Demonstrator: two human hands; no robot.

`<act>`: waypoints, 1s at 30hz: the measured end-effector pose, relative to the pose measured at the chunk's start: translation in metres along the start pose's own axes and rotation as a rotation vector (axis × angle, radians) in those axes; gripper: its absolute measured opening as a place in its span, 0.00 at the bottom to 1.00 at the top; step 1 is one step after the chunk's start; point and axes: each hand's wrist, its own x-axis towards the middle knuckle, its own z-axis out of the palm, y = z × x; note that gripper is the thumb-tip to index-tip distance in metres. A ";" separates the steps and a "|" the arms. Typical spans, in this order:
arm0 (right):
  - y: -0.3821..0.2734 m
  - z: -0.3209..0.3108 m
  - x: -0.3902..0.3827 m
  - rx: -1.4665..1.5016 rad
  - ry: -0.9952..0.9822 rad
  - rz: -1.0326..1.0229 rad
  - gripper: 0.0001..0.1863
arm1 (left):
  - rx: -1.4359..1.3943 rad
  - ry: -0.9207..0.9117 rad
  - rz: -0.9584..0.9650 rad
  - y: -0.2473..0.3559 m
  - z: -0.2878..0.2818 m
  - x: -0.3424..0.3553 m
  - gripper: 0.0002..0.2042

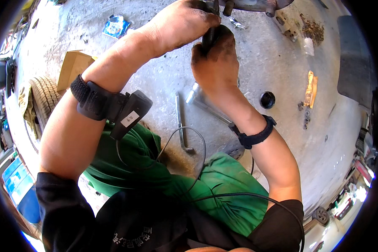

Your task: The person uses pliers to manipulate a metal component on a wheel hub assembly, then uses a long metal bar to apply leverage behind the component.

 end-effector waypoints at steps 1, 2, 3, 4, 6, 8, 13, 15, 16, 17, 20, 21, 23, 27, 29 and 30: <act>0.008 0.003 -0.003 -0.029 0.030 -0.091 0.32 | 0.000 -0.019 0.040 -0.001 0.000 -0.001 0.18; 0.011 0.005 -0.005 -0.057 0.059 -0.182 0.31 | -0.001 -0.023 0.037 0.000 0.001 -0.001 0.18; 0.014 0.005 -0.007 -0.054 0.055 -0.180 0.31 | 0.034 -0.048 0.034 0.003 0.004 -0.002 0.18; 0.016 0.004 -0.010 0.011 0.021 -0.200 0.30 | 0.069 -0.071 0.032 0.006 0.007 -0.002 0.18; 0.017 -0.001 -0.010 0.082 -0.018 -0.222 0.30 | -0.002 0.004 -0.076 0.019 0.005 0.001 0.18; 0.022 -0.012 -0.006 0.213 -0.109 -0.348 0.26 | 0.031 -0.028 0.036 0.022 -0.005 0.007 0.09; 0.035 -0.024 0.002 0.175 -0.222 -0.476 0.21 | -0.552 -0.037 -0.465 0.038 -0.019 0.015 0.03; 0.031 -0.023 0.004 0.210 -0.185 -0.485 0.19 | 0.056 0.129 0.092 0.030 -0.015 0.014 0.03; 0.028 -0.024 0.006 0.214 -0.189 -0.457 0.19 | 0.056 0.130 0.088 0.027 -0.014 0.012 0.03; 0.026 -0.023 0.006 0.216 -0.191 -0.427 0.19 | 0.049 0.127 0.084 0.026 -0.015 0.012 0.04; 0.020 -0.015 0.005 0.380 -0.142 -0.217 0.20 | 0.035 0.138 0.106 0.020 -0.010 0.012 0.05; 0.019 -0.012 0.004 0.380 -0.143 -0.217 0.20 | 0.028 0.153 0.135 0.018 -0.007 0.011 0.05; 0.020 -0.004 0.003 0.124 -0.061 -0.388 0.24 | 0.031 0.138 0.113 0.014 -0.004 0.009 0.05; 0.021 0.014 0.009 0.145 -0.018 -0.253 0.26 | 0.105 0.128 0.146 0.006 0.001 0.008 0.04; 0.024 0.021 0.019 0.014 0.108 -0.458 0.27 | 0.111 0.109 0.092 0.002 0.002 0.012 0.04; 0.027 0.026 0.021 0.011 0.110 -0.456 0.27 | 0.115 0.088 0.037 0.002 0.003 0.014 0.04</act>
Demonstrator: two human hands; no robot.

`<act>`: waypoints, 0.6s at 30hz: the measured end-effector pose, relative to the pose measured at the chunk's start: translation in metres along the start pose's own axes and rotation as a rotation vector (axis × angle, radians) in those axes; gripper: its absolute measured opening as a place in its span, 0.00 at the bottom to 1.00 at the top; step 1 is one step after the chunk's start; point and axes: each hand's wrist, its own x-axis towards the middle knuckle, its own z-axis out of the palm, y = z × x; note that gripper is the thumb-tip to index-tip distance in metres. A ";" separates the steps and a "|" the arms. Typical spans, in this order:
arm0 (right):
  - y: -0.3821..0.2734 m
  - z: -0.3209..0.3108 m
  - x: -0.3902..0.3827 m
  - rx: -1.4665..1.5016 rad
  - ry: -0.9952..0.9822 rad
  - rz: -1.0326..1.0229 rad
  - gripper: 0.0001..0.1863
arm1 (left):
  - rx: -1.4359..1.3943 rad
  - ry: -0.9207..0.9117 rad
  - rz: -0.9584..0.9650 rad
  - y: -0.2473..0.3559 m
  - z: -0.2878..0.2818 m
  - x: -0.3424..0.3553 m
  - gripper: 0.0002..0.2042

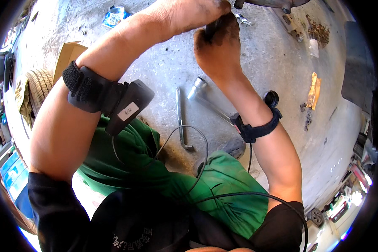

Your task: The person uses pliers to manipulate a metal component on a wheel hub assembly, then uses a long metal bar to apply leverage behind the component.

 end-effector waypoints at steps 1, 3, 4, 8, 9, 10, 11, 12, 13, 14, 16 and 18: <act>0.003 0.006 -0.002 0.008 0.038 0.037 0.27 | -0.309 -0.032 -0.230 0.002 0.001 0.001 0.04; -0.002 0.009 -0.001 0.019 0.079 0.072 0.27 | -0.231 -0.053 -0.180 0.005 -0.001 0.000 0.04; -0.005 0.008 -0.003 0.049 0.058 0.126 0.27 | -0.155 -0.073 -0.131 0.008 -0.001 -0.001 0.04; -0.012 -0.005 -0.004 -0.090 -0.216 0.284 0.26 | 0.090 -0.046 0.057 0.012 0.007 -0.007 0.03; -0.009 -0.005 -0.004 -0.089 -0.217 0.285 0.26 | 0.093 0.012 0.091 0.012 0.007 -0.005 0.04; -0.004 -0.003 -0.004 -0.080 -0.157 0.187 0.27 | 0.093 0.011 0.090 0.013 0.006 -0.004 0.04; 0.002 -0.002 -0.003 -0.077 -0.095 0.092 0.27 | 0.109 -0.008 0.068 0.015 0.005 -0.001 0.04; 0.009 0.002 -0.004 -0.079 -0.093 0.093 0.27 | 0.129 -0.029 0.046 0.016 0.003 0.001 0.04; 0.018 0.009 -0.008 -0.172 -0.070 -0.046 0.27 | 0.129 -0.029 0.050 0.017 0.002 0.002 0.04; 0.019 0.011 -0.009 -0.216 -0.062 -0.115 0.27 | 0.162 -0.019 0.084 0.016 0.002 0.001 0.04; 0.019 0.016 -0.010 -0.258 -0.066 -0.182 0.29 | 0.194 -0.009 0.119 0.015 0.003 0.001 0.04; 0.012 0.017 -0.010 -0.252 -0.083 -0.181 0.30 | -0.057 -0.118 -0.133 0.016 0.001 0.000 0.05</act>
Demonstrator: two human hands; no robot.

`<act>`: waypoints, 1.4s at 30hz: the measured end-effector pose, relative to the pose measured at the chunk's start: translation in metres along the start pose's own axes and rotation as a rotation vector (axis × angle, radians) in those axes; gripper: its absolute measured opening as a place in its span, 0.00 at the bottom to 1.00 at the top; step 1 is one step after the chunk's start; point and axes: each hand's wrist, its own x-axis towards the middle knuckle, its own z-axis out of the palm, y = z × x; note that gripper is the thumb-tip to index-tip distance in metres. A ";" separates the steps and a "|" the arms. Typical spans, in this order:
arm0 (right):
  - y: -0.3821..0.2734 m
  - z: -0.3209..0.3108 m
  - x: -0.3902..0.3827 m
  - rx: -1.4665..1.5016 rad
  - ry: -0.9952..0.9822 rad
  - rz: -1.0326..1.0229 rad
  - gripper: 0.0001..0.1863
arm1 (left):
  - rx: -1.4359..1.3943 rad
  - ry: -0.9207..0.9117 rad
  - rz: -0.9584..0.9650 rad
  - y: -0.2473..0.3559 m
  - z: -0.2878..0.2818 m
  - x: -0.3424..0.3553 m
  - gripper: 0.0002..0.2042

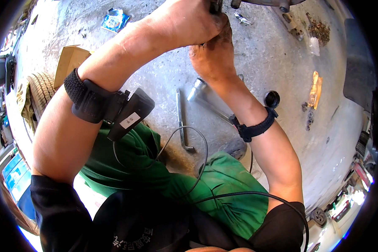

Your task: The person uses pliers to manipulate a metal component on a wheel hub assembly, then uses a long metal bar to apply leverage behind the component.

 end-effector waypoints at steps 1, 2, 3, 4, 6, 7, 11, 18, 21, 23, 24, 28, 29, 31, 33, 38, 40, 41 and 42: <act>-0.003 -0.001 0.000 0.034 0.028 0.033 0.31 | 0.000 -0.001 -0.001 0.000 -0.001 0.000 0.05; -0.003 -0.002 0.002 0.050 0.041 0.050 0.31 | -0.104 0.039 -0.062 0.001 -0.002 0.001 0.06; -0.004 -0.002 0.003 0.068 0.054 0.066 0.32 | -0.207 0.079 -0.124 0.002 -0.002 0.002 0.07; -0.003 -0.003 0.005 0.036 0.043 0.037 0.33 | -0.207 0.078 -0.126 0.003 -0.003 0.003 0.07; -0.002 -0.004 0.006 0.002 0.033 0.009 0.34 | -0.162 0.094 -0.140 0.003 -0.003 0.004 0.09; -0.002 -0.004 0.006 0.026 0.026 0.046 0.33 | -0.161 0.093 -0.141 0.001 -0.002 0.003 0.09; -0.005 0.003 0.003 0.088 -0.016 0.263 0.30 | -0.062 0.076 -0.100 0.004 -0.007 0.003 0.10; 0.009 0.018 0.002 0.315 0.169 0.166 0.25 | -0.395 0.040 -0.478 0.016 -0.013 0.014 0.12; 0.008 0.009 0.003 0.239 0.228 0.084 0.21 | -0.330 -0.090 -0.526 0.025 -0.033 0.017 0.14; -0.002 0.001 0.002 0.395 0.248 0.209 0.16 | -0.301 -0.065 -0.528 0.026 -0.029 0.014 0.14; -0.007 -0.005 0.001 0.395 0.249 0.206 0.16 | -0.269 -0.043 -0.531 0.027 -0.029 0.014 0.14; -0.034 -0.048 0.003 0.304 0.049 0.272 0.14 | -0.431 0.028 -0.553 0.040 -0.045 0.014 0.14; -0.039 -0.053 0.004 0.392 0.039 0.345 0.14 | -0.446 0.044 -0.524 0.040 -0.047 0.010 0.14; -0.051 -0.063 0.012 0.516 -0.009 0.499 0.15 | -0.467 0.067 -0.495 0.041 -0.055 0.006 0.14; -0.050 -0.066 0.010 0.502 0.016 0.478 0.12 | -0.466 -0.066 -0.602 0.051 -0.069 0.017 0.14; -0.047 -0.102 0.015 0.412 -0.207 0.275 0.03 | -0.533 -0.168 -0.759 0.062 -0.085 0.024 0.15; -0.039 -0.118 0.009 0.976 -0.357 0.580 0.07 | -0.604 -0.163 -0.788 0.066 -0.091 0.027 0.16; -0.035 -0.126 0.007 1.267 -0.428 0.719 0.09 | -0.627 -0.183 -0.811 0.071 -0.099 0.027 0.15; -0.032 -0.131 0.005 1.556 -0.503 0.863 0.11 | -0.268 -0.229 -0.374 0.048 -0.078 0.007 0.09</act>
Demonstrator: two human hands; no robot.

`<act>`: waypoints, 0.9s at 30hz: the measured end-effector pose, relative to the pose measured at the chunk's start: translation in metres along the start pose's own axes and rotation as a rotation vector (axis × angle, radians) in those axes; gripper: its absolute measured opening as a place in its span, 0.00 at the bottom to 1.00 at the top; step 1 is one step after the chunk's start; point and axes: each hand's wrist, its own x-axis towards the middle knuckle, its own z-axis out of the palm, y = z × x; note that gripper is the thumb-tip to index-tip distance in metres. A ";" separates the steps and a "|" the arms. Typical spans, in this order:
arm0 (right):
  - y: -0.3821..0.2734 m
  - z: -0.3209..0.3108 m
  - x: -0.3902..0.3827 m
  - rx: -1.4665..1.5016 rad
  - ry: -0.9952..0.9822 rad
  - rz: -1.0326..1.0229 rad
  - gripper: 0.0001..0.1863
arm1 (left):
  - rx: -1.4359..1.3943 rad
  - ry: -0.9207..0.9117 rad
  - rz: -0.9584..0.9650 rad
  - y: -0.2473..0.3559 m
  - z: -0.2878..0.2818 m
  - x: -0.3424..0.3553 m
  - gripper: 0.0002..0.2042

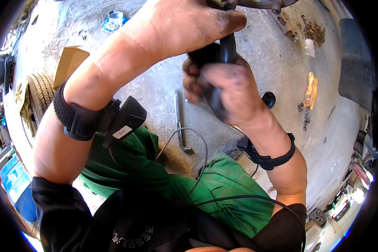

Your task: The person uses pliers to manipulate a metal component on a wheel hub assembly, then uses a long metal bar to apply leverage behind the component.

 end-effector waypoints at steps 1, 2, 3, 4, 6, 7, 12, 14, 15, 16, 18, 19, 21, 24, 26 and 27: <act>-0.003 -0.001 -0.003 0.286 -0.098 0.141 0.13 | 0.437 0.143 0.357 -0.033 0.015 -0.008 0.18; -0.005 -0.003 -0.005 0.410 -0.142 0.219 0.14 | 0.432 0.145 0.358 -0.035 0.025 -0.009 0.18; -0.008 -0.004 -0.007 0.532 -0.181 0.304 0.15 | 0.389 0.192 0.423 -0.037 0.033 -0.010 0.18; -0.010 -0.004 -0.007 0.494 -0.182 0.325 0.16 | 0.348 0.239 0.484 -0.041 0.039 -0.012 0.18; 0.001 -0.010 -0.010 0.396 -0.117 0.281 0.11 | 0.443 0.221 0.576 -0.040 0.044 -0.011 0.21; -0.001 -0.011 -0.011 0.338 -0.114 0.292 0.13 | 0.444 0.190 0.581 -0.041 0.046 -0.013 0.22; -0.003 -0.027 -0.016 -0.054 0.002 0.165 0.21 | 0.567 0.206 0.439 -0.037 0.044 -0.011 0.22; 0.001 -0.052 -0.020 -0.069 -0.029 0.200 0.21 | 0.155 0.241 0.217 -0.030 0.037 0.005 0.15; 0.001 -0.050 -0.015 -0.072 -0.070 0.242 0.20 | -0.202 0.280 -0.054 -0.021 0.016 -0.001 0.10; 0.000 -0.045 -0.010 -0.076 -0.109 0.285 0.20 | -0.368 0.301 -0.196 -0.015 0.005 -0.006 0.10; 0.002 -0.042 -0.005 -0.117 -0.066 0.360 0.20 | -1.012 0.331 -0.366 -0.008 0.003 0.005 0.10; 0.005 -0.039 -0.003 -0.126 -0.074 0.383 0.20 | -1.457 0.324 -0.406 -0.005 0.000 0.007 0.09; 0.010 -0.048 -0.001 -0.120 -0.106 0.454 0.18 | -1.555 0.310 -0.410 0.001 0.004 0.016 0.09; 0.013 -0.046 -0.007 0.025 0.019 0.476 0.17 | -1.845 0.151 -0.246 -0.029 0.028 0.032 0.11; 0.018 -0.052 -0.003 0.020 -0.047 0.467 0.16 | -1.944 0.142 -0.174 -0.031 0.025 0.030 0.11; 0.017 -0.051 -0.002 0.024 -0.068 0.462 0.15 | -1.949 0.139 -0.170 -0.033 0.022 0.028 0.11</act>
